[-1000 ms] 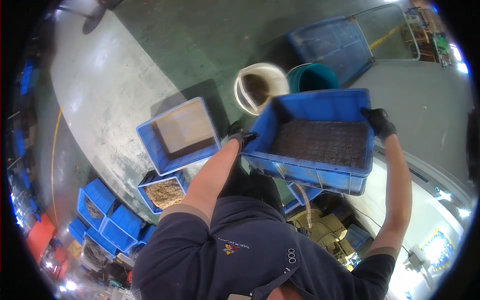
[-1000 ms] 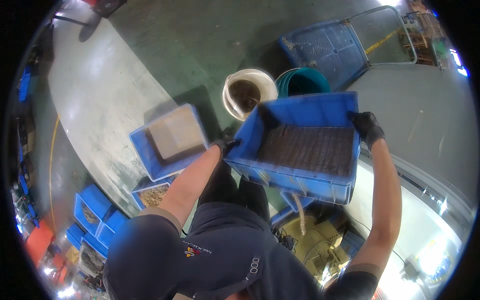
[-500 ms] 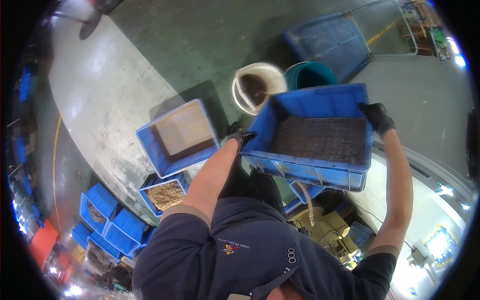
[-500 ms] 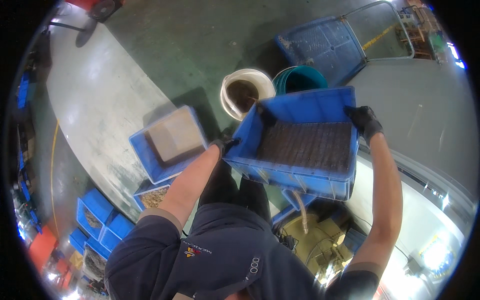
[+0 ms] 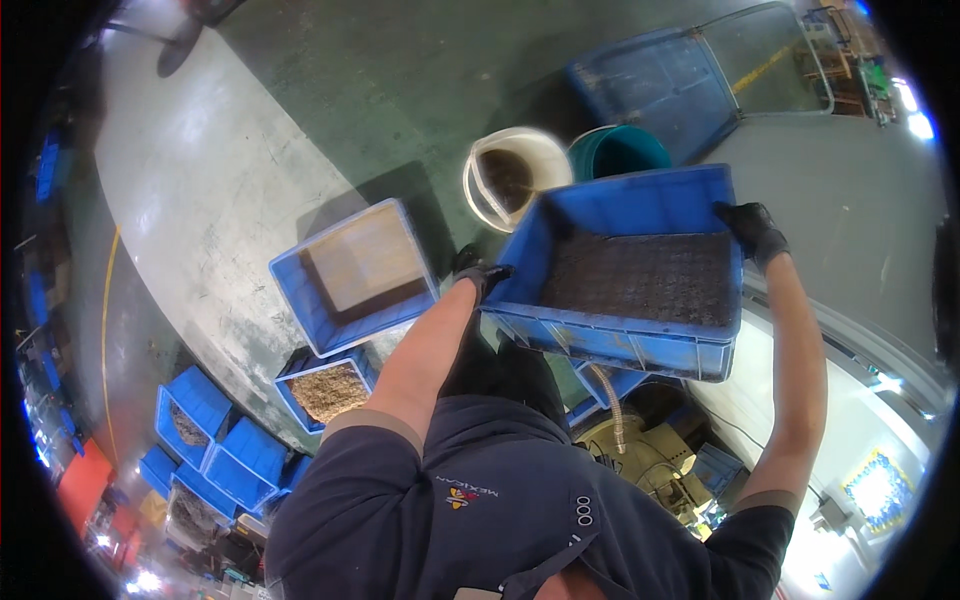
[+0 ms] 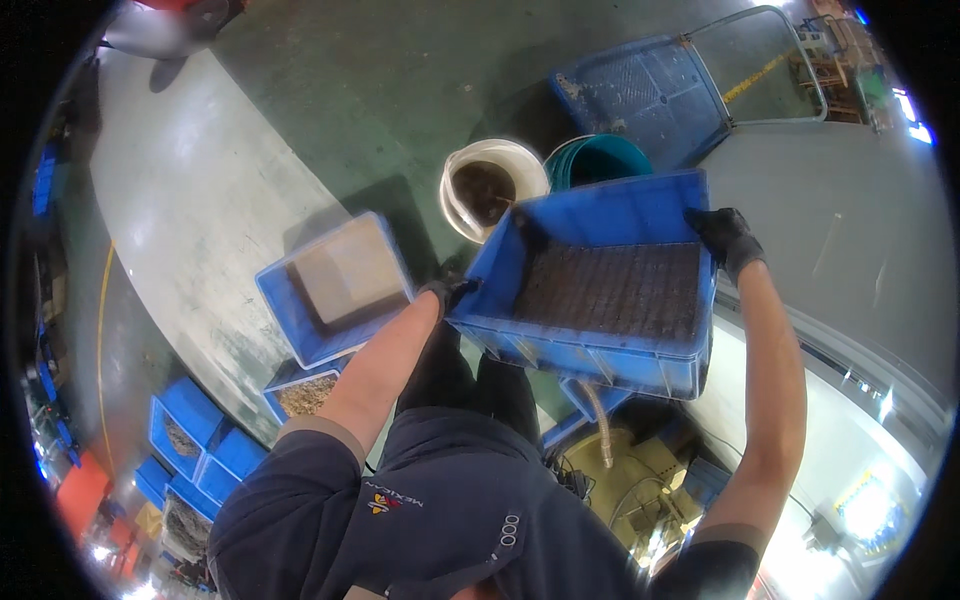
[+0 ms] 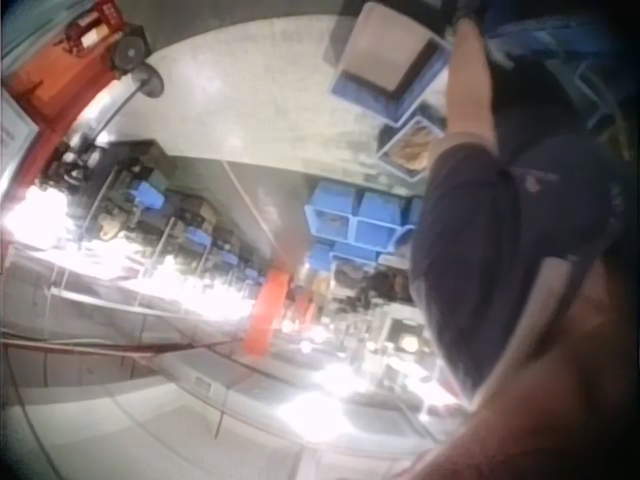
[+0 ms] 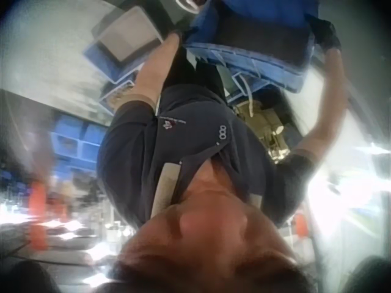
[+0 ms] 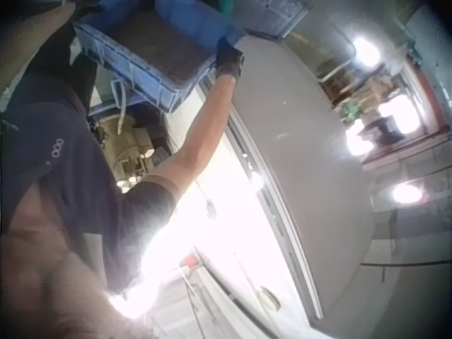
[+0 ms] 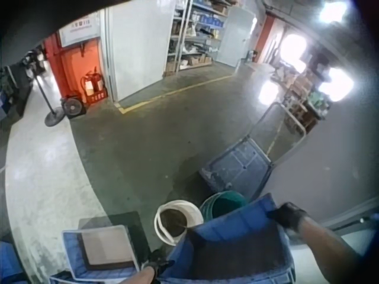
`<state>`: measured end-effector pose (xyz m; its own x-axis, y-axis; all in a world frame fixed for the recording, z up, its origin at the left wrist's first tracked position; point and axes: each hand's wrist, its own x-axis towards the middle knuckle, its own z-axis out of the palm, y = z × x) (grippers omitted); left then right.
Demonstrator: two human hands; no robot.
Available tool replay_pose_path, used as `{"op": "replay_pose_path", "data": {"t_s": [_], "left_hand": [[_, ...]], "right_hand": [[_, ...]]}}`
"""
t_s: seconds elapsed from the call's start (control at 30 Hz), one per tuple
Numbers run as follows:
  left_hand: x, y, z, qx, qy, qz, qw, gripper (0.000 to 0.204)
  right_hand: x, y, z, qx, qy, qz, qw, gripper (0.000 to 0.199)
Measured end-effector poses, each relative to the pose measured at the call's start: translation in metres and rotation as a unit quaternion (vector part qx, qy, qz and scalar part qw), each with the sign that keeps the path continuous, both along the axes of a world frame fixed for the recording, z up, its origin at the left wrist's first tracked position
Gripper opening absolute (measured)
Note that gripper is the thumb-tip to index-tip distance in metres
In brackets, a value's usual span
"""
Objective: Sorting metal parts in blue crates and cleaning the interior of an industrial machine.
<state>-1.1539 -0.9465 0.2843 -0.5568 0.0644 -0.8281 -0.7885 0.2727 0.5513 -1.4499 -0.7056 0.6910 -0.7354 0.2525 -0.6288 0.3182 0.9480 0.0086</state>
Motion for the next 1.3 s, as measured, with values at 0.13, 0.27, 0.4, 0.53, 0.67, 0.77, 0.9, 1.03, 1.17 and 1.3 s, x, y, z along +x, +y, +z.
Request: {"op": "replay_pose_path", "data": {"t_s": [0.13, 0.27, 0.4, 0.53, 0.67, 0.77, 0.9, 1.03, 1.17, 1.3], "left_hand": [[0.021, -0.006, -0.050, -0.014, 0.009, 0.020, 1.000, 0.099], [0.050, -0.031, -0.067, -0.129, 0.070, 0.021, 0.989, 0.095], [0.000, -0.005, 0.017, -0.067, 0.028, 0.052, 0.996, 0.078], [-0.014, -0.012, 0.069, -0.102, 0.052, 0.021, 0.993, 0.053], [0.010, -0.044, 0.050, -0.205, 0.045, 0.059, 0.976, 0.046], [-0.006, -0.010, 0.099, -0.238, 0.151, -0.011, 0.959, 0.046], [0.017, -0.023, 0.099, -0.278, 0.216, -0.035, 0.935, 0.047], [0.003, -0.024, 0.116, -0.294, 0.193, -0.041, 0.935, 0.048], [0.006, -0.010, 0.142, -0.320, 0.348, -0.098, 0.876, 0.042], [0.018, 0.036, 0.163, -0.250, 0.469, -0.126, 0.838, 0.034]], "right_hand": [[0.000, -0.020, 0.000, 0.020, -0.005, 0.030, 0.999, 0.043], [0.011, -0.010, -0.019, -0.025, -0.001, 0.047, 0.999, 0.038], [0.062, 0.138, -0.067, -0.227, 0.103, -0.028, 0.968, 0.034], [0.130, 0.181, -0.091, -0.236, 0.067, -0.154, 0.957, 0.018], [0.173, 0.162, -0.121, -0.375, 0.040, -0.330, 0.865, 0.018], [0.249, 0.231, -0.165, -0.238, 0.090, -0.174, 0.951, 0.020], [0.319, 0.223, -0.203, -0.467, 0.167, -0.468, 0.731, 0.023], [0.350, 0.206, -0.211, -0.381, 0.213, -0.331, 0.837, 0.033], [0.406, 0.207, -0.209, -0.466, 0.252, -0.463, 0.710, 0.033], [0.476, 0.251, -0.229, -0.490, 0.310, -0.527, 0.621, 0.025]]}}
